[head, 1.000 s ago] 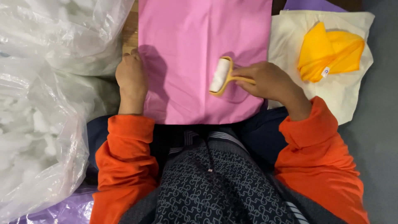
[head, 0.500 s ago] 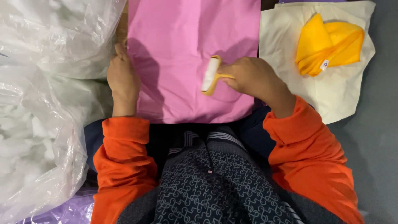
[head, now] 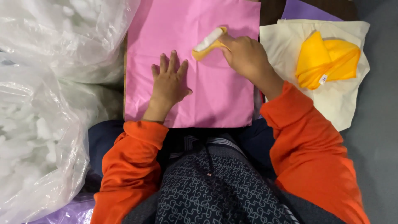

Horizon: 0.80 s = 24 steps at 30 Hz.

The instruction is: The person smooths a pink cloth bag on a wooden board using a lint roller. They then open the bag and fill it with white cotton stuffing from a nearby plastic bag, pressing the cotton inside to fill the space.

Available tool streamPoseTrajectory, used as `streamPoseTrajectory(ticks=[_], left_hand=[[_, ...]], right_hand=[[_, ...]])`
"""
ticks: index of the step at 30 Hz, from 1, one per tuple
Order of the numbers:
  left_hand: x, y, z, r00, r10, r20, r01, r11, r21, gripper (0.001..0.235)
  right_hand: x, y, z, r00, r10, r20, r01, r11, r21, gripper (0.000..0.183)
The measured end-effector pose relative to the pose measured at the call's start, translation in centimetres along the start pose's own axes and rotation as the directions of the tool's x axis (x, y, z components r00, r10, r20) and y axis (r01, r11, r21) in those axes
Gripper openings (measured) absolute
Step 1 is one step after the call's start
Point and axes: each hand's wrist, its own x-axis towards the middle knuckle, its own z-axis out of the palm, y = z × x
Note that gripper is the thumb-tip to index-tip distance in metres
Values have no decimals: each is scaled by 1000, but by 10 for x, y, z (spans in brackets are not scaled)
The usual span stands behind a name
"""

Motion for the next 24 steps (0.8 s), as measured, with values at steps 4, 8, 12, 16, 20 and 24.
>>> streamPoseTrajectory(ticks=[4,8,12,16,20,24], left_hand=[[6,-3,-1,998,-57,-23,56,998,-28,108],[3,-4,-12,997,-73,8,73,997,-39,112],[-1,-4,-9,997,-74,11,74,993,-93,114],[-5,2,-11,994,-90,69,94,994,-55,111],[-15,20,-19,997,-17,69,16,1000,7,108],[-15,38,3,985,122,122,-133,988,83,106]], right_hand=[[82,-7,34,970,-51,-240,63,997,42,21],[132,-16,39,967,-44,-251,78,989,124,9],[89,2,18,990,-112,-84,121,987,105,9],[-18,11,-19,991,-70,117,75,996,-40,35],[-85,-9,-67,839,198,508,-181,980,-82,40],[-99,-2,-41,923,210,321,-200,978,-64,44]])
